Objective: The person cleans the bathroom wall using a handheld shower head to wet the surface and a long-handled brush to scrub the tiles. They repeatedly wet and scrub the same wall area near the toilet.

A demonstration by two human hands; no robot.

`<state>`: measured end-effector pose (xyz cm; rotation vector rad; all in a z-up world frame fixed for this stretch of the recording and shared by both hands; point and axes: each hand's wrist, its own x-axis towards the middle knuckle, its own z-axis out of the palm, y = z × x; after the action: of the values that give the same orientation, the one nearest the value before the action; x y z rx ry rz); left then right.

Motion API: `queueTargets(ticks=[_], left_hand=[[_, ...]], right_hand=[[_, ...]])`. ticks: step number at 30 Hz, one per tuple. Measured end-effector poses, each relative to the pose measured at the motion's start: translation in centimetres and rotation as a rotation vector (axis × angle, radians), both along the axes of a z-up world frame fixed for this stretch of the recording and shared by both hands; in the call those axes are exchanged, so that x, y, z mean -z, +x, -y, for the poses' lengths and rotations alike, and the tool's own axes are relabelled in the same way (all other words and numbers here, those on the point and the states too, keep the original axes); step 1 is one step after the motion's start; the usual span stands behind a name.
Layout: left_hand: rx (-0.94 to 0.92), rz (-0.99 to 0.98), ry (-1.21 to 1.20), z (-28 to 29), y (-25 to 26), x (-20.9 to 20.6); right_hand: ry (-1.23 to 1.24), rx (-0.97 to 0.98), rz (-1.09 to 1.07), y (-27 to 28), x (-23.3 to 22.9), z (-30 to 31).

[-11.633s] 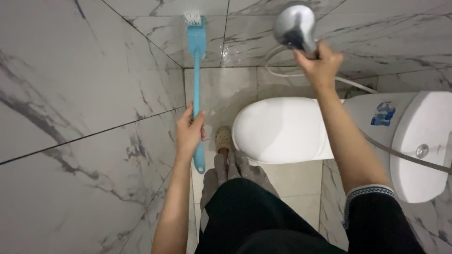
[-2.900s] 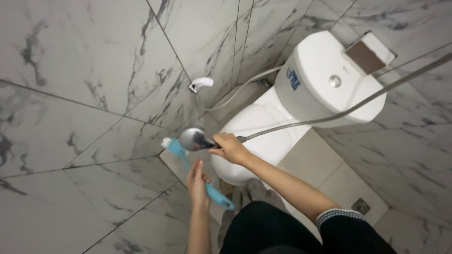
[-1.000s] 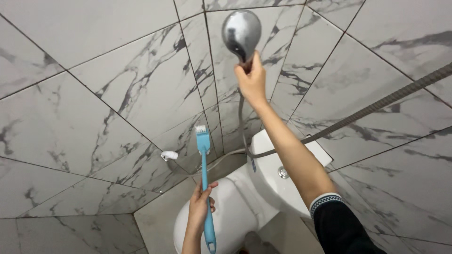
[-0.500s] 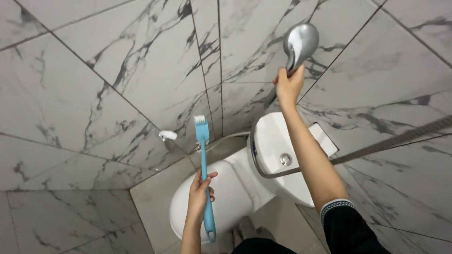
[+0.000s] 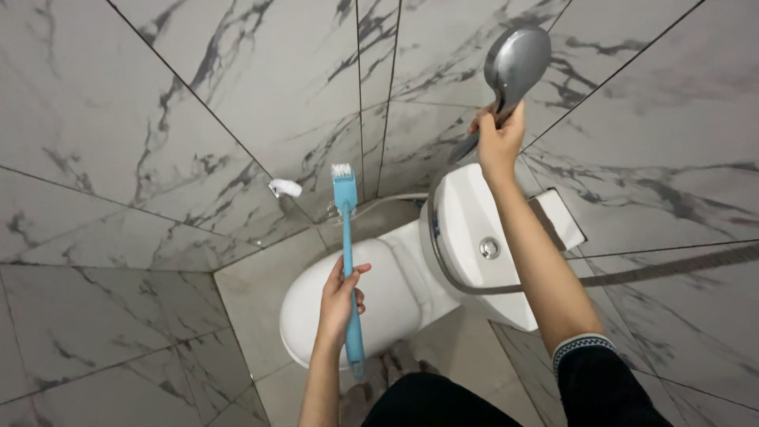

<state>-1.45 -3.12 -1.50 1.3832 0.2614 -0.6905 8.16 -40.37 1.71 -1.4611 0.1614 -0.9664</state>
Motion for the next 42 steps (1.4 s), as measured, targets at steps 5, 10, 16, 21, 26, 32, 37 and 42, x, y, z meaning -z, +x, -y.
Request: queueTargets(ticks=[5, 10, 16, 21, 26, 32, 37, 42], left_hand=[[-0.006, -0.023, -0.015, 0.3, -0.3, 1.1], [-0.036, -0.026, -0.048, 0.2, 0.0, 1.8], [-0.051, -0.055, -0.065, 0.3, 0.2, 2.5], [-0.02, -0.072, -0.036, 0.6, 0.3, 2.5], [-0.029, -0.078, -0.021, 0.4, 0.2, 2.4], [-0.033, -0.067, -0.056, 0.5, 0.2, 3.5], [-0.021, -0.046, -0.05, 1.1, 0.5, 4.4], [-0.013, -0.029, -0.035, 1.9, 1.3, 4.8]], right_hand=[[0.118, 0.062, -0.242, 1.2, 4.5, -0.3], [0.152, 0.038, -0.361, 0.6, 7.7, -0.7], [0.12, -0.011, -0.17, -0.1, 7.9, -1.6], [0.125, 0.058, -0.323, 0.3, 8.9, -2.8], [0.171, 0.075, -0.425, -0.2, 9.6, -2.5], [0.175, -0.078, -0.432, -0.5, 9.6, -2.3], [0.052, 0.152, -0.483, -0.1, 11.1, -2.9], [0.122, 0.139, -0.38, 1.3, 12.2, -2.4]])
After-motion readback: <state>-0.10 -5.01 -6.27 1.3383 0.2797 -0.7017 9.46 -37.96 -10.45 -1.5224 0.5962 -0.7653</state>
